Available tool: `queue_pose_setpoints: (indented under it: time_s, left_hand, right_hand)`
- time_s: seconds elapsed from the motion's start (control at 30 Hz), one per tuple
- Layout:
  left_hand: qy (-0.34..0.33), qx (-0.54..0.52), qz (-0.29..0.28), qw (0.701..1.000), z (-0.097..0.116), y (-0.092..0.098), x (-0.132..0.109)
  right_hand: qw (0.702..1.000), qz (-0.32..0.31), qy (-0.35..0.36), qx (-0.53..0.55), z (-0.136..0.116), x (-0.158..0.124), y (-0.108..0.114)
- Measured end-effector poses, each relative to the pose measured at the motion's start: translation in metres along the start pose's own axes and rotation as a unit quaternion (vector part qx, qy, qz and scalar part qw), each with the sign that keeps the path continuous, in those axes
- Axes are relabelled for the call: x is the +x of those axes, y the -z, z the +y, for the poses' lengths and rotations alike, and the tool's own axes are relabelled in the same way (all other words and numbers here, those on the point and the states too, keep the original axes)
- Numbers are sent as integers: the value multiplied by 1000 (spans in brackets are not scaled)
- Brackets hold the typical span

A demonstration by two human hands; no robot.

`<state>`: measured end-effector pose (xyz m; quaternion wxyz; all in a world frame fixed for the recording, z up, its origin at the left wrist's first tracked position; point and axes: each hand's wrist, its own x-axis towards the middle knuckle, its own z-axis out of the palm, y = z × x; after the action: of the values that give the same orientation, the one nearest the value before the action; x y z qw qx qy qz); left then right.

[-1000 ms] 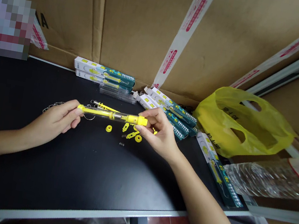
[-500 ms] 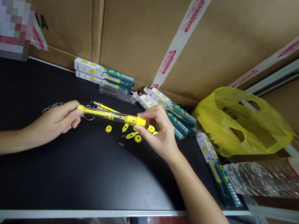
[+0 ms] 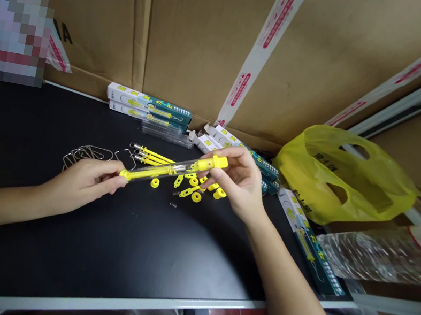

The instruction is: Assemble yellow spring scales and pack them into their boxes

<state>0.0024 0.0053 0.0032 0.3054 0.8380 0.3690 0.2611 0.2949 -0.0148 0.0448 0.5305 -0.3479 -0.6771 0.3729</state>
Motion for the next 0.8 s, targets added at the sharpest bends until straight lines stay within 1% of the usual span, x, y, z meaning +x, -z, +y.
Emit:
queue_pose_setpoints:
  time_s: [0.17,0.27,0.33,0.4,0.53,0.63,0.7,0.8]
  left_hand:
    - [-55,36,-37,997,-2,-1,-2]
    - [-84,70,-78,991,-3,-2,-2]
    - [-89,86,-87,989,-2,-3,-2]
    - [-79,86,-81,990,-1,-3,-2]
    - [-53,67,-65,994,1,-3,-4]
    - [-52,42,-70,995,2,-3,-5]
    - [-56,11,-77,995,3,-5,-5]
    - [-56,-64,-88,993,8,-11,-4]
  right_hand:
    - [993,18,-82,85,5,0,-8]
    - [987,22,-119,104,10,0,-13]
    - [985,27,-131,111,13,1,-14]
    - [983,34,-135,117,15,1,-16]
    - [983,44,-134,117,14,2,-17]
    - [984,41,-131,117,13,1,-19]
    - [983,33,-130,124,13,0,-20]
    - [982,12,-136,134,14,-2,-25]
